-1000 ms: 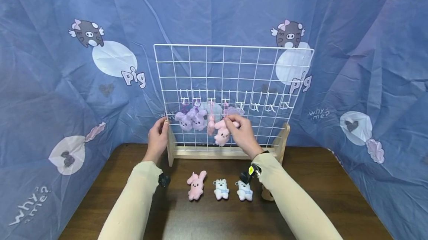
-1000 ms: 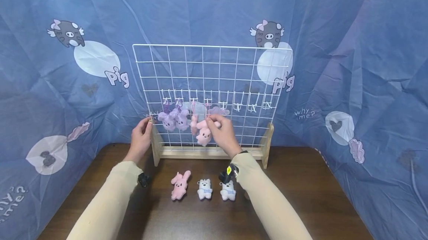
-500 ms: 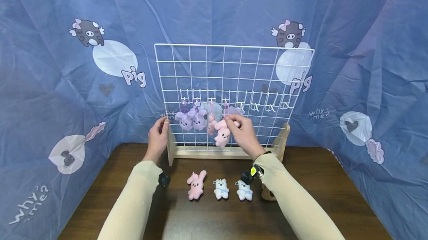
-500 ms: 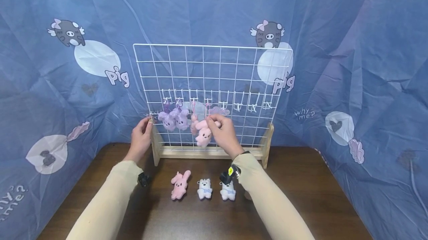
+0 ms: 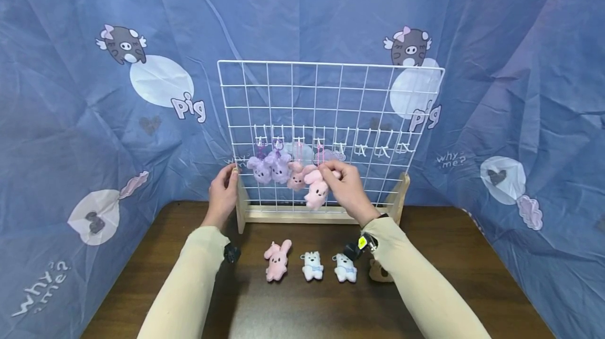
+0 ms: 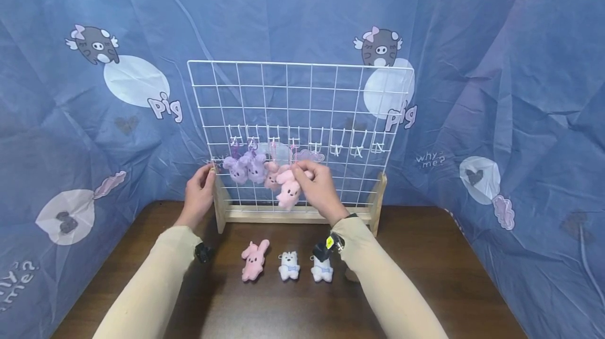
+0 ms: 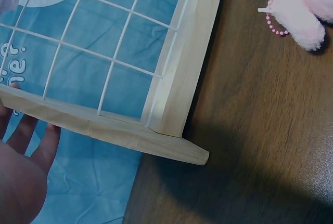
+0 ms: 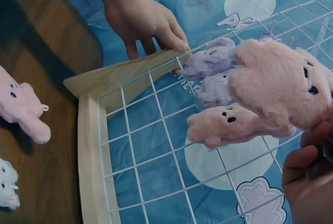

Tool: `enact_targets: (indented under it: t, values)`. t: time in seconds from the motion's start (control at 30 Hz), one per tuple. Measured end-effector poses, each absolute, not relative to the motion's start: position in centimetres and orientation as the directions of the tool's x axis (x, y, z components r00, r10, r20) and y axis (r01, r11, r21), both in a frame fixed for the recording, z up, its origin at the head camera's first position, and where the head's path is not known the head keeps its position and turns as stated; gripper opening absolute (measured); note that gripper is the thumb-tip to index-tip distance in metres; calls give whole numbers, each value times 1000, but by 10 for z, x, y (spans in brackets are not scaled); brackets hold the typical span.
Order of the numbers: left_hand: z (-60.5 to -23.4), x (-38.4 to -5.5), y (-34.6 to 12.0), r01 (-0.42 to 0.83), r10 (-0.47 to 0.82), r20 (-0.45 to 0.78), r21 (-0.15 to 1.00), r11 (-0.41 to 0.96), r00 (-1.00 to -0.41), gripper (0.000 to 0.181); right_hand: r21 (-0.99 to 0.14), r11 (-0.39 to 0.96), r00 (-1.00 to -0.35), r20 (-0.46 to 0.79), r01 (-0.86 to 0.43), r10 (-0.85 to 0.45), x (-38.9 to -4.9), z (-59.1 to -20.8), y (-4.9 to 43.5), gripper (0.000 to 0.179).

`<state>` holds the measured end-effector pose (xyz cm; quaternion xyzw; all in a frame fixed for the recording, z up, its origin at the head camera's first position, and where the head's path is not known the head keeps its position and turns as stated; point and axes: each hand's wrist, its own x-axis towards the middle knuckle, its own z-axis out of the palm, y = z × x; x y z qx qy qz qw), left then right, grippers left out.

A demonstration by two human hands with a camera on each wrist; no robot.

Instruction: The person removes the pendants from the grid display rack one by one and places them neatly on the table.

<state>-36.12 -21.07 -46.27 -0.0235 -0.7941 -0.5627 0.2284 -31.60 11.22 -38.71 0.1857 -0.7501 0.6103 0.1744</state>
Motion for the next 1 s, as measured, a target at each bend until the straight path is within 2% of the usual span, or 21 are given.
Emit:
enact_targets:
  t: [0.5, 0.7, 1.0]
  values:
    - [-462, -362, -211, 287, -216, 381, 885, 368, -899, 39, -874, 104, -880, 468, -474, -82, -311, -383, 119, 20]
    - [-463, -362, -211, 284, -218, 377, 888, 361, -900, 39, -861, 141, -872, 477, -488, -109, -308, -383, 120, 18]
    - [-464, -363, -211, 279, -221, 373, 889, 363, -901, 40, -860, 237, -892, 425, -451, -153, -301, -389, 129, 20]
